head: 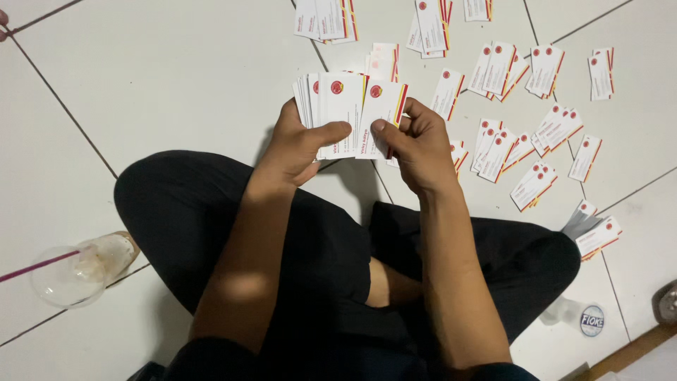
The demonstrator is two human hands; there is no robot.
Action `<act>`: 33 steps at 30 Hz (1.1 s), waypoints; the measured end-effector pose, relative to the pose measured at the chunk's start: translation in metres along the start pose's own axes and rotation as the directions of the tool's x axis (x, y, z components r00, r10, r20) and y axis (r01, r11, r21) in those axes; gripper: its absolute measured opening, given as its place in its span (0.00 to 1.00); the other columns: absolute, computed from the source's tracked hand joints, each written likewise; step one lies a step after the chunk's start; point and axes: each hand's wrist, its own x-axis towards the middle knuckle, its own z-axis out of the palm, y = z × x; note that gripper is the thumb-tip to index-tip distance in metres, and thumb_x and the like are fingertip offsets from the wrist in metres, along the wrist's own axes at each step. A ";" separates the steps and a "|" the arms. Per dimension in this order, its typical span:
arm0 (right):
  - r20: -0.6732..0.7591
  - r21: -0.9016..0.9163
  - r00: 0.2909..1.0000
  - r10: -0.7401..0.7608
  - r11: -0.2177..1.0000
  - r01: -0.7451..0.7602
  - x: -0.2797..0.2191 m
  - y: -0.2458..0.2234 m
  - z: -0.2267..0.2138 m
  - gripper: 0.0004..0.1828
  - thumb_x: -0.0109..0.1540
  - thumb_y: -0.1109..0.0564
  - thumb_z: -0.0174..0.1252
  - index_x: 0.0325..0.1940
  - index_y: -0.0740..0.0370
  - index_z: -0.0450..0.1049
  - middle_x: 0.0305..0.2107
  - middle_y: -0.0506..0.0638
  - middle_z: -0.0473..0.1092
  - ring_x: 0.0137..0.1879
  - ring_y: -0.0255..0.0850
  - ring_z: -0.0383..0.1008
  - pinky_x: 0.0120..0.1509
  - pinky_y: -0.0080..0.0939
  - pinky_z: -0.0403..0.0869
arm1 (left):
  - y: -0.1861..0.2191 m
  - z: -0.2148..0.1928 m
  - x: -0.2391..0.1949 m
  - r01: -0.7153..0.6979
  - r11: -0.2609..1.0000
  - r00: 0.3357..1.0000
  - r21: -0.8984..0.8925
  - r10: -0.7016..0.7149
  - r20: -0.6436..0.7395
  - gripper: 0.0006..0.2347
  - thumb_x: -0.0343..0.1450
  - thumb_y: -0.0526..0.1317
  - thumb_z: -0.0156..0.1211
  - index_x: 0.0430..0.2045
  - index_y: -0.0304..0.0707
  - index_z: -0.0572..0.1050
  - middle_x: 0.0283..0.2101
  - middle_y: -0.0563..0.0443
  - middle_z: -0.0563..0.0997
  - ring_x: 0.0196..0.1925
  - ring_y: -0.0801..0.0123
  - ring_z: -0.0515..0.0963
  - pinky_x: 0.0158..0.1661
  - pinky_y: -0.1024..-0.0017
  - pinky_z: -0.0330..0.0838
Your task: The person sits cross-legged on a tiled floor and sorts a large pile of small white cards with red and yellow designs. They repeatedly pick up cards from the floor, hold them in their hands, and place them into a neat stack. The process continues throughout the video as they gather cards from the surrounding area.
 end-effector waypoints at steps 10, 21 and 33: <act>-0.154 0.082 0.987 -0.049 0.995 0.062 -0.052 -0.010 -0.004 0.15 0.57 0.66 0.70 0.46 0.70 0.75 0.22 0.47 0.68 0.24 0.33 0.74 0.25 0.28 0.74 | -0.031 0.002 -0.026 0.086 0.988 0.996 -0.130 -0.082 0.036 0.21 0.60 0.33 0.72 0.47 0.30 0.74 0.37 0.40 0.84 0.42 0.53 0.85 0.47 0.52 0.81; -0.160 0.189 0.987 -0.006 0.981 0.036 -0.067 -0.003 -0.014 0.16 0.58 0.68 0.66 0.49 0.73 0.73 0.24 0.50 0.73 0.26 0.34 0.75 0.29 0.29 0.76 | -0.054 -0.003 -0.030 0.082 0.995 0.995 -0.049 -0.079 0.057 0.22 0.63 0.34 0.72 0.50 0.27 0.74 0.47 0.32 0.81 0.48 0.50 0.84 0.50 0.51 0.80; -0.136 0.249 0.990 0.023 0.969 0.012 -0.070 -0.008 -0.004 0.13 0.58 0.70 0.64 0.46 0.72 0.73 0.20 0.49 0.71 0.23 0.30 0.72 0.26 0.26 0.72 | -0.061 0.000 -0.017 0.080 0.992 0.997 0.103 -0.079 -0.012 0.22 0.60 0.33 0.77 0.46 0.30 0.74 0.41 0.32 0.83 0.40 0.46 0.86 0.42 0.51 0.85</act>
